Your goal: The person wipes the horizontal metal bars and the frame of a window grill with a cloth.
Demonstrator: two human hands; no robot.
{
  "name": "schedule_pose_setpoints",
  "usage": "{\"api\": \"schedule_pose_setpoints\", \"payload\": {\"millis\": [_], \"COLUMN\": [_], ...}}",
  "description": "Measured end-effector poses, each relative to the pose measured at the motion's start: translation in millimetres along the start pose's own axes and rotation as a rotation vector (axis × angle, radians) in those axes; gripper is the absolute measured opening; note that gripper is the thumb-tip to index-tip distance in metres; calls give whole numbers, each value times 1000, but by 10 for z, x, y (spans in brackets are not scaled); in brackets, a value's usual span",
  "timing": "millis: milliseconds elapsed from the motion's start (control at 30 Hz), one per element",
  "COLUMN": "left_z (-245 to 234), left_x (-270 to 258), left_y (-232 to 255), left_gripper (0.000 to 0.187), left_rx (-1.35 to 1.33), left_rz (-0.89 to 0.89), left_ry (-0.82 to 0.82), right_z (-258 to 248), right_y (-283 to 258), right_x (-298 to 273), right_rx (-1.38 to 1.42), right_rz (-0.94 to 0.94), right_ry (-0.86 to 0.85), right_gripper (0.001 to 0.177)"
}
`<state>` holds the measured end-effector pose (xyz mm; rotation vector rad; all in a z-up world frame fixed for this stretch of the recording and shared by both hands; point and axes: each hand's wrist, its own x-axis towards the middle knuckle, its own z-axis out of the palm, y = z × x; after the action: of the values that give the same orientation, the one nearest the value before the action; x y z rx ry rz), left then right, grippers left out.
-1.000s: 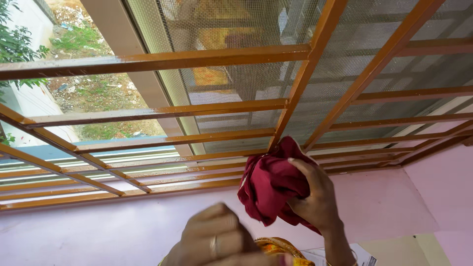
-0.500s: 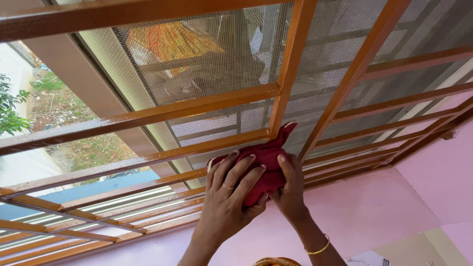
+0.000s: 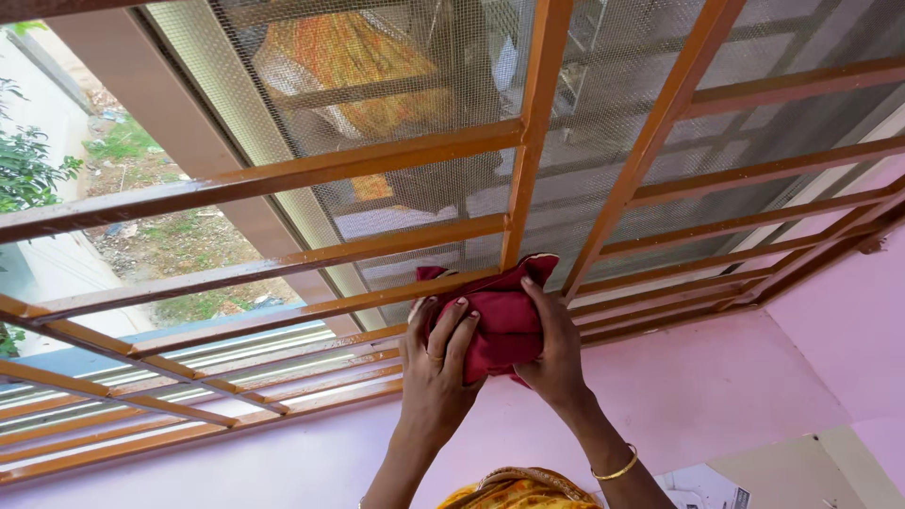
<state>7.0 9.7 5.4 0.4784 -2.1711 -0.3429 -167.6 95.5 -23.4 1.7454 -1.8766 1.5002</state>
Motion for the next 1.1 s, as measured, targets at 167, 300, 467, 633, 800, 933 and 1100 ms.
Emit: {"api": "schedule_pose_setpoints", "payload": {"millis": [167, 300, 467, 633, 800, 933, 1100], "left_z": [-400, -734, -739, -623, -922, -928, -734], "left_x": [-92, -141, -108, -39, 15, 94, 125], "left_y": [160, 274, 294, 255, 321, 117, -134], "left_gripper": [71, 66, 61, 65, 74, 81, 65], "left_rx": [-174, -285, -508, -616, -198, 179, 118], "left_rz": [-91, -166, -302, -568, -32, -9, -57], "left_ry": [36, 109, 220, 231, 214, 118, 245], "right_z": [-409, -629, -634, -189, -363, -177, 221], "right_y": [-441, -733, -726, -709, -577, -541, -658], "right_x": [73, 126, 60, -199, -135, 111, 242], "right_rx": [-35, -148, 423, 402, 84, -120, -182], "right_rz": [46, -42, 47, 199, -139, -257, -111], "right_ry": [-337, -390, -605, -299, 79, 145, 70], "right_gripper": [112, 125, 149, 114, 81, 79, 97]}}
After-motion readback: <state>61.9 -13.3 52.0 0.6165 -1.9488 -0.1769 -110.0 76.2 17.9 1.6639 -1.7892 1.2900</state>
